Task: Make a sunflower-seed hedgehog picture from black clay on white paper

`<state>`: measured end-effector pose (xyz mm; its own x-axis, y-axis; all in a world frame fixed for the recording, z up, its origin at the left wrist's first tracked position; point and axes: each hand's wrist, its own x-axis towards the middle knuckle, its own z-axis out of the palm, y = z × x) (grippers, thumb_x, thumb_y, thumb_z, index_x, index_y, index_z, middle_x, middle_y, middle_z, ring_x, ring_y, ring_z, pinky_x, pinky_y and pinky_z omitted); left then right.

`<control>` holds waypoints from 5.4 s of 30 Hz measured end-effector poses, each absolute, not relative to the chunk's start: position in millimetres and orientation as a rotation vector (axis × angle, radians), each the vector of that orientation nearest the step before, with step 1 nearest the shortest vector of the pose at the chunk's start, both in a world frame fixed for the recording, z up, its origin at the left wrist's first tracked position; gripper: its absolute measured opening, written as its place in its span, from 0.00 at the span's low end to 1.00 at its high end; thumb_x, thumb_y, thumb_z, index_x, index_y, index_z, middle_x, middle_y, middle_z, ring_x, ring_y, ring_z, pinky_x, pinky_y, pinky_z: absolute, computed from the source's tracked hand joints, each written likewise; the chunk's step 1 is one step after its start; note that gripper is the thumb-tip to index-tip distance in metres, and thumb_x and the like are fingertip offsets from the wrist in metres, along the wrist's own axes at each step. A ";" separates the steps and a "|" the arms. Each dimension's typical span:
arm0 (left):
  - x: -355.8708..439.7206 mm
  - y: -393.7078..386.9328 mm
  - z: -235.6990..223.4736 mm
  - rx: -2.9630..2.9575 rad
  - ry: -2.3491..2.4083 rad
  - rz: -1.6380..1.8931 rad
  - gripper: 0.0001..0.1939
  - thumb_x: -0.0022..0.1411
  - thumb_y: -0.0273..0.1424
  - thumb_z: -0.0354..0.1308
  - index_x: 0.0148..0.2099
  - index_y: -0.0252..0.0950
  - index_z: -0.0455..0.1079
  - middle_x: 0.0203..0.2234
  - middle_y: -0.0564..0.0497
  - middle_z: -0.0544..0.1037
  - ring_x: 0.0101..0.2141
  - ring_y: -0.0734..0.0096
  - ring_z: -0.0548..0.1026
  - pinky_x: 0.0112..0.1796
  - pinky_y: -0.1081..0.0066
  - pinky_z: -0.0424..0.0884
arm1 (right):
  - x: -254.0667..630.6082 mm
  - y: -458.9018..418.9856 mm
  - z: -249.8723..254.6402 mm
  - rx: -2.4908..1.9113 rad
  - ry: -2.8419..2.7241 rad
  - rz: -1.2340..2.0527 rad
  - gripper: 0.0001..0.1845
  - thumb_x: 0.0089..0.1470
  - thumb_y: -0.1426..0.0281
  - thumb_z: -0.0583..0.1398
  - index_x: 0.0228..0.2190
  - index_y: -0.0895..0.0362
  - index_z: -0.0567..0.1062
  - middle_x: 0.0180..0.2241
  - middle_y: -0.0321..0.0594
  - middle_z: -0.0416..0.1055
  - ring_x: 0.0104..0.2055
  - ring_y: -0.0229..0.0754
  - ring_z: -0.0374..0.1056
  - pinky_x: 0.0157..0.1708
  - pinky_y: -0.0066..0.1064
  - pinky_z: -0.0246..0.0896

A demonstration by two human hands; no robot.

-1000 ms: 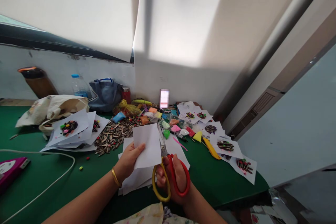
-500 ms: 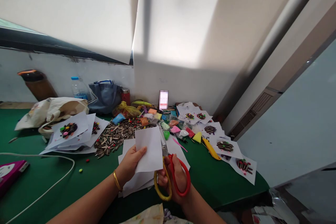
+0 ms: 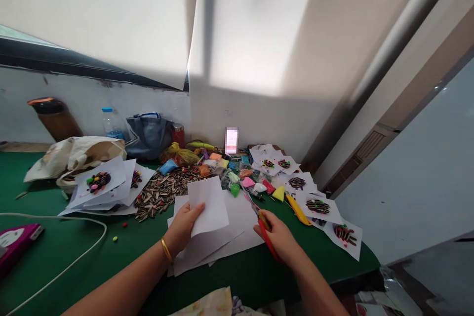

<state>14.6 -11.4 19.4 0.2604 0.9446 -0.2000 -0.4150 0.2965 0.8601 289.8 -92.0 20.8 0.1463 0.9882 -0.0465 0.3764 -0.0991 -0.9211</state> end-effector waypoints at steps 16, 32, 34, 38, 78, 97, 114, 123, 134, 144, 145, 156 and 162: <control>17.9 -0.8 8.8 0.725 0.846 1.072 0.25 0.52 0.36 0.67 0.50 0.32 0.67 0.33 0.43 0.80 0.27 0.64 0.78 0.26 0.69 0.73 | 331.7 -80.4 51.9 -2.260 -1.974 0.327 0.24 0.56 0.64 0.56 0.54 0.53 0.70 0.51 0.49 0.69 0.53 0.55 0.65 0.48 0.40 0.59; 4.8 12.2 5.3 0.902 0.987 1.229 0.23 0.54 0.50 0.59 0.39 0.34 0.71 0.22 0.56 0.71 0.22 0.77 0.68 0.25 0.76 0.65 | 216.3 15.6 2.2 -1.273 -1.287 1.230 0.20 0.48 0.56 0.61 0.37 0.57 0.74 0.33 0.38 0.76 0.34 0.43 0.70 0.35 0.32 0.64; 0.4 15.4 7.8 0.932 1.067 1.257 0.22 0.55 0.49 0.58 0.42 0.35 0.70 0.24 0.56 0.70 0.24 0.78 0.68 0.26 0.76 0.65 | 230.6 15.1 1.6 -1.257 -1.262 1.189 0.20 0.50 0.56 0.58 0.41 0.56 0.73 0.35 0.38 0.75 0.35 0.42 0.69 0.36 0.32 0.64; -6.5 22.9 12.1 0.992 1.163 1.332 0.20 0.55 0.45 0.59 0.44 0.36 0.68 0.28 0.54 0.71 0.28 0.76 0.70 0.30 0.75 0.65 | 250.6 11.4 13.4 -1.339 -1.628 1.237 0.15 0.51 0.67 0.53 0.39 0.56 0.74 0.32 0.36 0.74 0.34 0.41 0.68 0.33 0.29 0.62; -1.7 -9.3 2.2 2.622 1.063 0.343 0.29 0.53 0.45 0.62 0.56 0.44 0.65 0.61 0.42 0.62 0.63 0.45 0.53 0.60 0.38 0.37 | 287.9 35.0 30.0 -2.189 -1.875 -0.085 0.28 0.52 0.72 0.56 0.56 0.58 0.65 0.40 0.47 0.72 0.43 0.49 0.66 0.41 0.35 0.56; -26.6 7.2 -2.6 2.542 1.238 0.368 0.54 0.38 0.55 0.67 0.66 0.45 0.55 0.63 0.38 0.59 0.64 0.43 0.52 0.60 0.39 0.32 | 180.3 13.1 -15.9 -0.984 -1.268 1.251 0.18 0.47 0.66 0.63 0.38 0.51 0.62 0.27 0.30 0.66 0.29 0.36 0.66 0.33 0.30 0.63; -29.0 14.5 -0.6 2.393 1.215 0.553 0.27 0.48 0.39 0.66 0.53 0.44 0.70 0.57 0.43 0.68 0.59 0.48 0.61 0.60 0.41 0.31 | 190.9 0.6 -0.6 -1.168 -1.421 1.080 0.24 0.61 0.52 0.46 0.42 0.54 0.71 0.27 0.35 0.67 0.26 0.37 0.64 0.27 0.29 0.59; -32.5 15.9 1.5 2.420 1.174 0.484 0.31 0.48 0.41 0.65 0.56 0.44 0.68 0.59 0.42 0.66 0.61 0.49 0.59 0.61 0.42 0.31 | 167.8 -16.9 -2.1 -1.306 -1.636 1.037 0.09 0.52 0.62 0.60 0.33 0.53 0.76 0.33 0.36 0.74 0.33 0.41 0.69 0.36 0.32 0.64; -34.6 17.1 3.0 2.470 1.181 0.388 0.35 0.49 0.43 0.65 0.59 0.43 0.66 0.60 0.42 0.64 0.62 0.49 0.57 0.61 0.41 0.32 | 169.6 -15.9 -5.4 -1.331 -1.713 0.943 0.08 0.54 0.65 0.58 0.33 0.54 0.75 0.32 0.36 0.74 0.34 0.40 0.69 0.36 0.31 0.64; -35.4 17.3 4.3 2.516 1.207 0.297 0.36 0.50 0.46 0.63 0.60 0.44 0.63 0.62 0.45 0.62 0.63 0.51 0.55 0.61 0.41 0.34 | 170.5 -14.2 -9.2 -1.369 -1.655 1.016 0.09 0.54 0.64 0.58 0.35 0.54 0.75 0.29 0.35 0.73 0.31 0.39 0.69 0.32 0.29 0.65; -35.5 17.5 4.2 2.512 1.208 0.292 0.36 0.50 0.46 0.63 0.60 0.44 0.63 0.62 0.45 0.62 0.63 0.51 0.55 0.61 0.40 0.35 | 170.5 -14.4 -8.7 -1.369 -1.642 1.029 0.09 0.54 0.64 0.58 0.35 0.54 0.75 0.29 0.35 0.73 0.30 0.39 0.69 0.31 0.29 0.65; -35.4 19.7 1.4 2.511 1.222 0.282 0.36 0.49 0.47 0.64 0.60 0.46 0.64 0.62 0.45 0.62 0.63 0.49 0.55 0.60 0.38 0.36 | 171.7 -11.4 -5.1 -1.330 -1.484 1.149 0.10 0.52 0.62 0.58 0.33 0.56 0.74 0.24 0.33 0.70 0.25 0.37 0.67 0.28 0.29 0.64; -35.3 19.5 4.2 2.490 1.221 0.280 0.36 0.48 0.46 0.64 0.60 0.44 0.64 0.62 0.44 0.62 0.63 0.49 0.55 0.60 0.38 0.35 | 172.2 -9.0 -8.7 -1.324 -1.439 1.138 0.11 0.53 0.62 0.59 0.32 0.56 0.74 0.24 0.33 0.70 0.24 0.36 0.67 0.27 0.28 0.63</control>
<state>-35.3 19.5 4.2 0.6083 0.7934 0.0221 0.7237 -0.5658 0.3951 172.2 -9.0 -8.7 -0.0771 0.9970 0.0083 0.2222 0.0253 -0.9747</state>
